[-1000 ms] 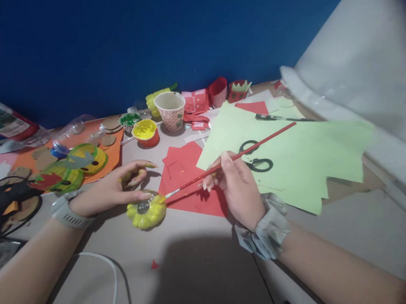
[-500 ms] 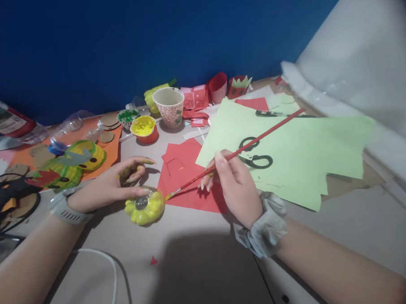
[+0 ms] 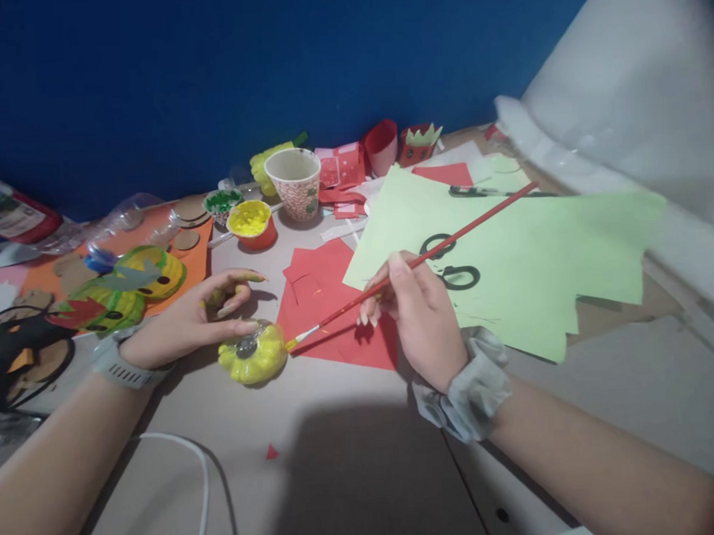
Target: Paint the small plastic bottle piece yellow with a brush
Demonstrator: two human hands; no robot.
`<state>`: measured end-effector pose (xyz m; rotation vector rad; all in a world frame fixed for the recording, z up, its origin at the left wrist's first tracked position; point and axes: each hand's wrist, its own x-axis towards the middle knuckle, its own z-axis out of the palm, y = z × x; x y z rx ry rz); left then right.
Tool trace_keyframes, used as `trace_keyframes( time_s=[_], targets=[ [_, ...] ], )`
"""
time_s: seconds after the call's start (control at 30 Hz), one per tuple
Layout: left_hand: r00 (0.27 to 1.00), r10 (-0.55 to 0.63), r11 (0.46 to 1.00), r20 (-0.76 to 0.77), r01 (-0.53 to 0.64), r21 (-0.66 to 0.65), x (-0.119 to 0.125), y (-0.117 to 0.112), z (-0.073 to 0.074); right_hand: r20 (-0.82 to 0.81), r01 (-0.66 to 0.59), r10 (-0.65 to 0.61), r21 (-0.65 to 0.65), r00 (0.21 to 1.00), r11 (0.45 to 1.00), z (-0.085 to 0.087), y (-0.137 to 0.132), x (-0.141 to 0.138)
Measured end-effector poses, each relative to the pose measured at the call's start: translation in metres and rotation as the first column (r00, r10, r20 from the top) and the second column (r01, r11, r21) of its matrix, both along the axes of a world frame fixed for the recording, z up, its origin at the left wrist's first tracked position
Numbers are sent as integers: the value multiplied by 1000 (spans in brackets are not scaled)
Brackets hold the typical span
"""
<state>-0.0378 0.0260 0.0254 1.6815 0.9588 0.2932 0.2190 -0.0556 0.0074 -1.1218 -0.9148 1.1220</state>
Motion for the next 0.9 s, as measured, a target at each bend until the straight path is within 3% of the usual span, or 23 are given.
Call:
trace_keyframes(
  time_s=[0.3, 0.63, 0.9],
  targets=[
    [991, 96, 995, 95, -95, -15, -9, 2, -6, -278, -33, 16, -59, 961, 998, -4, 14, 8],
    [991, 125, 992, 45, -126, 26, -9, 0, -5, -286, -132, 85, -149, 954, 980, -3, 9, 6],
    [992, 118, 992, 44, -120, 41, -10, 2, -8, -303, -94, 57, -111, 951, 989, -6, 8, 8]
  ],
)
